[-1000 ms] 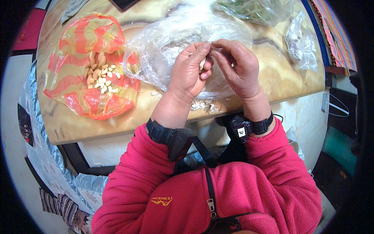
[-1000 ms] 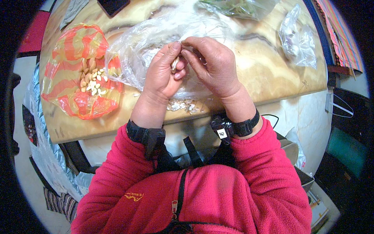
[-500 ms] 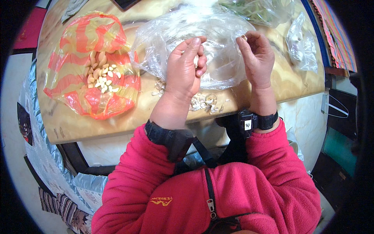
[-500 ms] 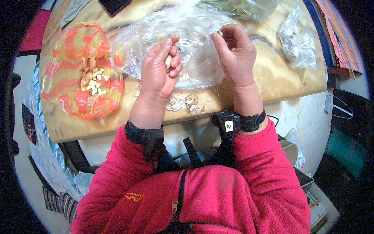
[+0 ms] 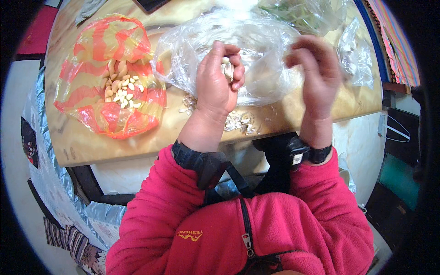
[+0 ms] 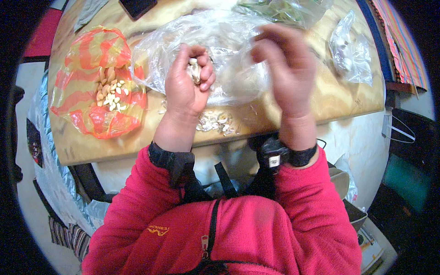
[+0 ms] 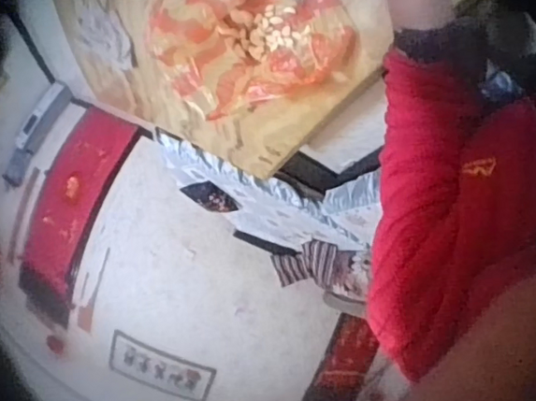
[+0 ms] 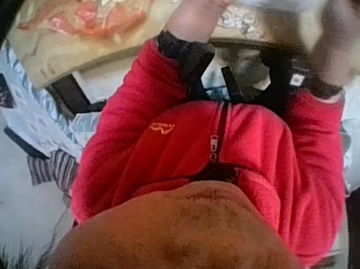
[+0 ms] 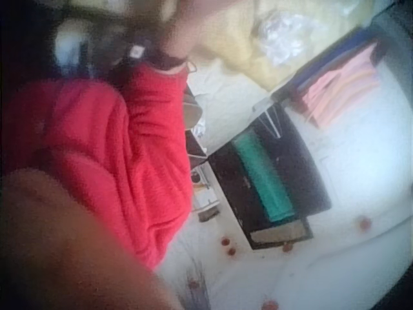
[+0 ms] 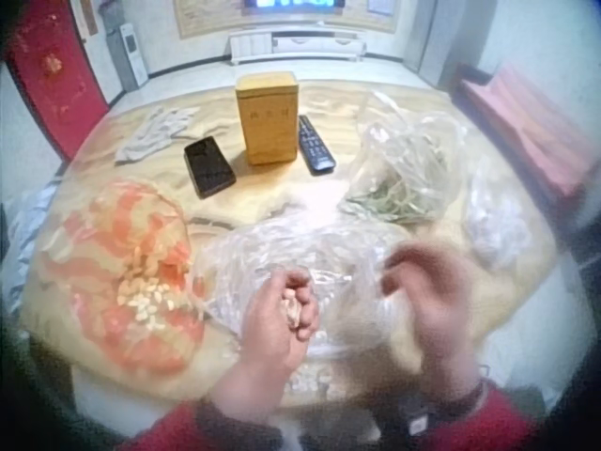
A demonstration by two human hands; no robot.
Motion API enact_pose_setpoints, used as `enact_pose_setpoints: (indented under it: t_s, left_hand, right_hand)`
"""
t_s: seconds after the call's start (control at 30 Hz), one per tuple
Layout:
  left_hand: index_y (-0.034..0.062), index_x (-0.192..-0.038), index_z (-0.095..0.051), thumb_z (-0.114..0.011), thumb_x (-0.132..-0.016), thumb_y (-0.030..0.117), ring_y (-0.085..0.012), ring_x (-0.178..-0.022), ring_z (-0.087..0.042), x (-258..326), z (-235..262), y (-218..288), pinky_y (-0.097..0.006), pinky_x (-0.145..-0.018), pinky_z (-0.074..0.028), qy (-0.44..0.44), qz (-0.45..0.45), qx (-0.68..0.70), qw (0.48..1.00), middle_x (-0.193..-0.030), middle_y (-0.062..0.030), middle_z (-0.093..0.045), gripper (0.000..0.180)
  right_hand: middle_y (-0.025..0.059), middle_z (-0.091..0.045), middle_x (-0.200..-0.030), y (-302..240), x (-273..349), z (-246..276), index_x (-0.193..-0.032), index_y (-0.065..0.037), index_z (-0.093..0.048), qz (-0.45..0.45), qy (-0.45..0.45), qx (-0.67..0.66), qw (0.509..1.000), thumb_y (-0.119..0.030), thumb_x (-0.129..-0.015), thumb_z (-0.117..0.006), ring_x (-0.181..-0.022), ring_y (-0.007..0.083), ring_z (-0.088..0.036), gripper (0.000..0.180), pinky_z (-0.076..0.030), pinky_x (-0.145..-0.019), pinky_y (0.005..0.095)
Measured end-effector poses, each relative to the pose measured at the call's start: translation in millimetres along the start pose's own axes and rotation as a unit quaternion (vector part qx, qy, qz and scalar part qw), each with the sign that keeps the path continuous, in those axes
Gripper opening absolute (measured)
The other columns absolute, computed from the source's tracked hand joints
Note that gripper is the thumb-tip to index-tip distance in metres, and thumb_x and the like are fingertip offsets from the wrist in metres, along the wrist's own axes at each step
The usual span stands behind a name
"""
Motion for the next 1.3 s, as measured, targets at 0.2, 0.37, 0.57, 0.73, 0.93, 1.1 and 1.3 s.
enact_pose_setpoints:
  t_s: [0.2,0.37,0.57,0.73,0.93,1.1,1.3]
  left_hand:
    - [0.0061,-0.087,-0.055,-0.04,-0.096,0.036,-0.0139,-0.055,-0.044,1.5,1.8,31.2,-0.024,-0.044,-0.034,-0.036,-0.07,0.086,0.993,-0.074,-0.005,-0.051,0.035]
    - [0.0043,-0.1,-0.057,-0.046,-0.094,0.023,-0.0141,-0.065,-0.049,-1.7,10.7,25.7,-0.024,-0.046,-0.037,-0.024,-0.033,0.085,0.996,-0.083,-0.0058,-0.054,0.023]
    - [0.0025,-0.109,-0.055,-0.049,-0.093,0.016,-0.0118,-0.069,-0.048,4.5,7.9,23.7,-0.02,-0.046,-0.038,-0.062,-0.014,0.077,0.995,-0.089,-0.0053,-0.056,0.022]
    - [0.005,-0.098,-0.06,-0.056,-0.09,0.015,-0.0086,-0.062,-0.052,7.8,-4.3,4.3,-0.018,-0.042,-0.038,-0.052,-0.015,0.03,0.998,-0.077,-0.0025,-0.059,0.013]
    - [0.0041,-0.096,-0.061,-0.061,-0.086,0.011,-0.0087,-0.062,-0.053,5.8,-7.2,4.9,-0.018,-0.043,-0.039,-0.032,-0.048,0.001,0.998,-0.077,-0.0023,-0.06,0.011]
    - [0.0039,-0.095,-0.062,-0.063,-0.085,0.009,-0.0081,-0.062,-0.054,5.8,-3.9,5.5,-0.017,-0.044,-0.039,-0.03,-0.035,-0.011,0.999,-0.077,-0.002,-0.06,0.012]
    - [0.0037,-0.095,-0.063,-0.064,-0.084,0.008,-0.0063,-0.061,-0.053,7.7,-0.7,5.5,-0.016,-0.044,-0.039,-0.032,-0.035,-0.021,0.999,-0.077,-0.0022,-0.06,0.012]
  right_hand:
    - [0.017,-0.062,-0.092,40.0,0.8,-30.5,-0.102,-0.004,-0.061,0.06,-0.081,0.393,0.914,-0.009,-0.081,-0.057,-0.084,0.0346,-0.06,0.022,-0.049,-0.073,0.0386]
    - [0.0125,-0.065,-0.086,47.2,-18.4,10.6,-0.097,-0.002,-0.062,-0.004,0.006,0.263,0.965,-0.006,-0.083,-0.058,-0.077,0.0249,-0.063,0.015,-0.051,-0.069,0.0311]
    - [0.0076,-0.065,-0.09,14.3,-10.3,-19.7,-0.1,0.001,-0.06,-0.061,-0.012,-0.117,0.991,0.0,-0.086,-0.055,-0.08,0.0144,-0.064,0.014,-0.052,-0.071,0.025]
    - [0.0077,-0.065,-0.087,-3.9,7.5,-65.2,-0.095,0.0,-0.061,0.007,-0.028,-0.042,0.999,0.005,-0.083,-0.055,-0.076,0.0113,-0.064,0.014,-0.051,-0.066,0.0227]
    - [0.0059,-0.062,-0.079,-0.9,9.5,-69.4,-0.09,-0.002,-0.063,0.062,0.001,0.029,0.998,0.006,-0.077,-0.061,-0.066,0.011,-0.059,0.015,-0.048,-0.06,0.0234]
    - [0.0048,-0.062,-0.094,4.0,8.8,-70.3,-0.099,0.0,-0.06,0.051,-0.032,0.055,0.997,0.007,-0.083,-0.058,-0.083,0.0097,-0.059,0.017,-0.048,-0.073,0.0207]
    - [0.0035,-0.062,-0.089,14.8,10.6,-68.1,-0.095,0.0,-0.06,-0.021,-0.023,-0.02,0.999,0.004,-0.081,-0.061,-0.08,0.0091,-0.059,0.015,-0.048,-0.071,0.0209]
Point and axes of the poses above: each hand's wrist, its own x-axis away from the middle knuckle, its own z-axis out of the back of the hand, y = z × x, the point moved 7 cm from there along -x, towards the middle knuckle
